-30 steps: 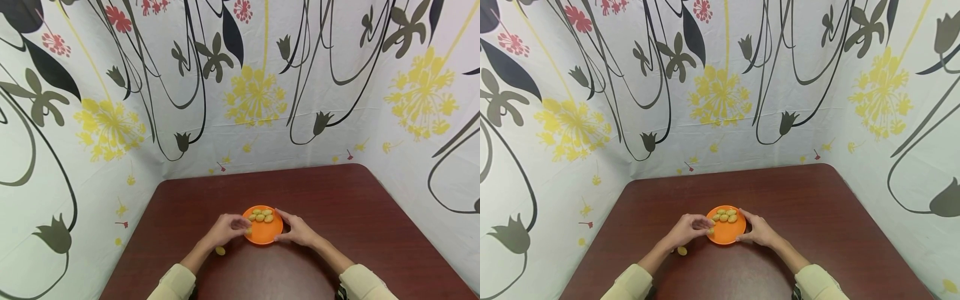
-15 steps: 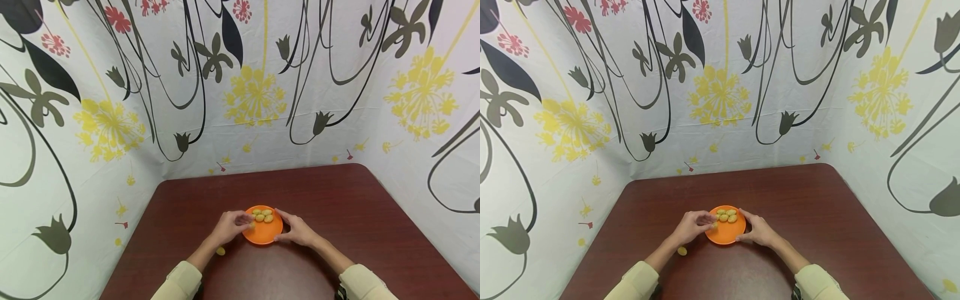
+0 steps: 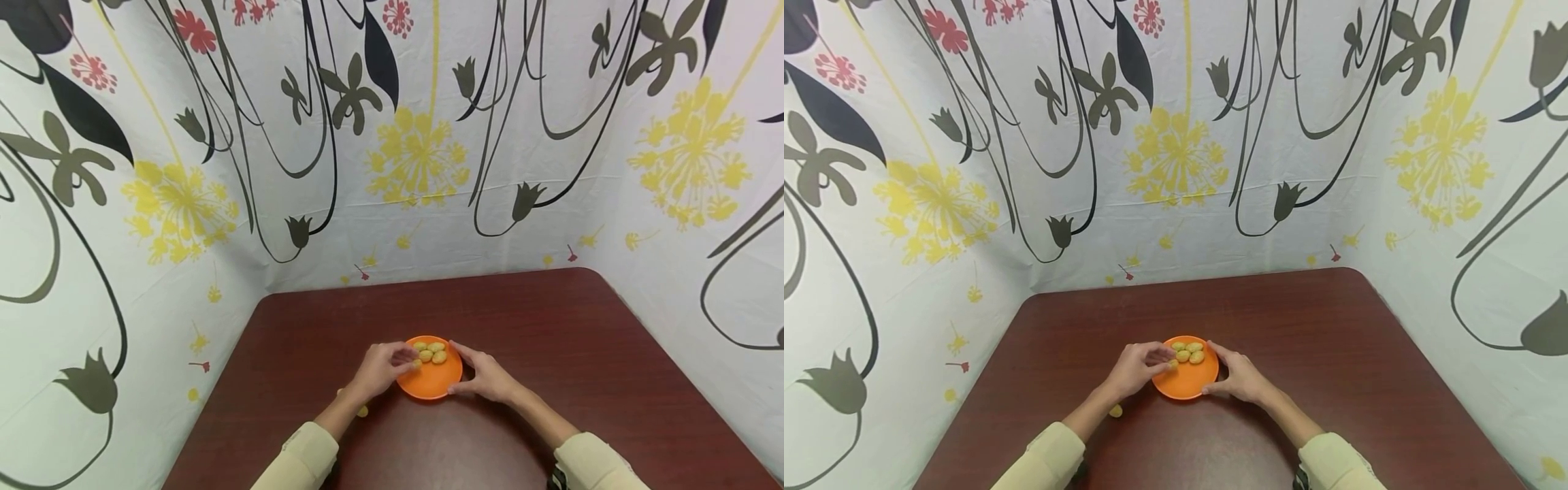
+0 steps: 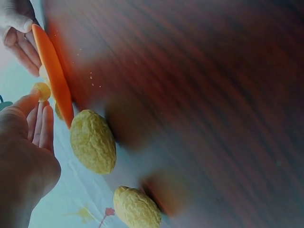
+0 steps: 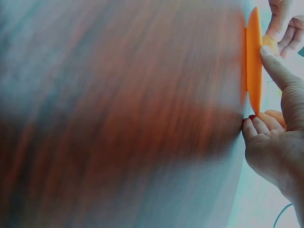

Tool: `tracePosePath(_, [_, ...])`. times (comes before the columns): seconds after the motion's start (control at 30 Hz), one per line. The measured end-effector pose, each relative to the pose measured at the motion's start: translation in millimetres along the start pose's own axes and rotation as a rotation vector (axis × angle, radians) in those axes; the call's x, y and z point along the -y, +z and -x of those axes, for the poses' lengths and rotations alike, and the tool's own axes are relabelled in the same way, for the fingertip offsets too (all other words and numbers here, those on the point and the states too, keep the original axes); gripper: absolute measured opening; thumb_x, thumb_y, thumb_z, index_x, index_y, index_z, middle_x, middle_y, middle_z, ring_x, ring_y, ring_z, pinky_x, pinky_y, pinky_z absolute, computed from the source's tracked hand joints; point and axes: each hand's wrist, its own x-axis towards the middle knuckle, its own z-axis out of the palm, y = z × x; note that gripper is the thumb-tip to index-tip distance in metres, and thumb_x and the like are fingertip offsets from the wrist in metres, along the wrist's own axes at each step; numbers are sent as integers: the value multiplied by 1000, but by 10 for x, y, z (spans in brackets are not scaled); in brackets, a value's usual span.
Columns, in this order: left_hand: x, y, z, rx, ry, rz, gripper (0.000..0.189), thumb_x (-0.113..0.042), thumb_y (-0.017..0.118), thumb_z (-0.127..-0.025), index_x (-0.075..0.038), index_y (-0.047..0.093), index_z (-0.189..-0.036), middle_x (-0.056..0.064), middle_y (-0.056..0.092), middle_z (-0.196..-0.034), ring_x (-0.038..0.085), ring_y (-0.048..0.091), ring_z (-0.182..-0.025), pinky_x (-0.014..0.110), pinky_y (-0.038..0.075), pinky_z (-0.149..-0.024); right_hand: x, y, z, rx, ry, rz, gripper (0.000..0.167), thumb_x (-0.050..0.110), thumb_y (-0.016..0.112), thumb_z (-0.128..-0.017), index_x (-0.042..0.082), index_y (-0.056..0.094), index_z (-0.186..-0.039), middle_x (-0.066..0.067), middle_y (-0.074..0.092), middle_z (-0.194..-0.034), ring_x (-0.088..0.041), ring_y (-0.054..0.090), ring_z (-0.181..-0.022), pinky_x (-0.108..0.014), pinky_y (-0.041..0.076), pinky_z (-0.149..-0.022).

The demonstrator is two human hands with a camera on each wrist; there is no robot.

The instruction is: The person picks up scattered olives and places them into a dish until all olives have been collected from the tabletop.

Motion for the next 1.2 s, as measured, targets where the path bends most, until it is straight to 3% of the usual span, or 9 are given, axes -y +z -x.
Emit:
tracePosePath(0.4, [6, 40, -37, -14, 44, -111, 20, -17, 82, -96, -11, 79, -115, -4, 78, -109, 5, 73, -95, 26, 62, -86, 1, -3, 1, -2, 14, -2, 98, 27, 89, -89, -9, 32, -161, -29, 39, -163, -44, 41, -149, -59, 37, -116])
tracePosePath(0.8, [16, 82, -63, -26, 55, -185, 19, -16, 83, -94, -13, 80, -113, -5, 78, -105, 2, 72, -90, 21, 60, -81, 4, -11, 5, 4, -7, -39, 98, 24, 90, -89, -11, 32, -160, -32, 39, -162, -47, 39, -149, -60, 38, -115])
tracePosePath(1.2, [6, 104, -68, -55, 44, -195, 17, -10, 83, -94, -14, 79, -110, -5, 78, -106, 4, 72, -90, 20, 59, -81, 5, -12, 7, 3, 1, -21, 99, 25, 90, -89, -10, 32, -161, -31, 39, -162, -46, 40, -149, -59, 39, -115])
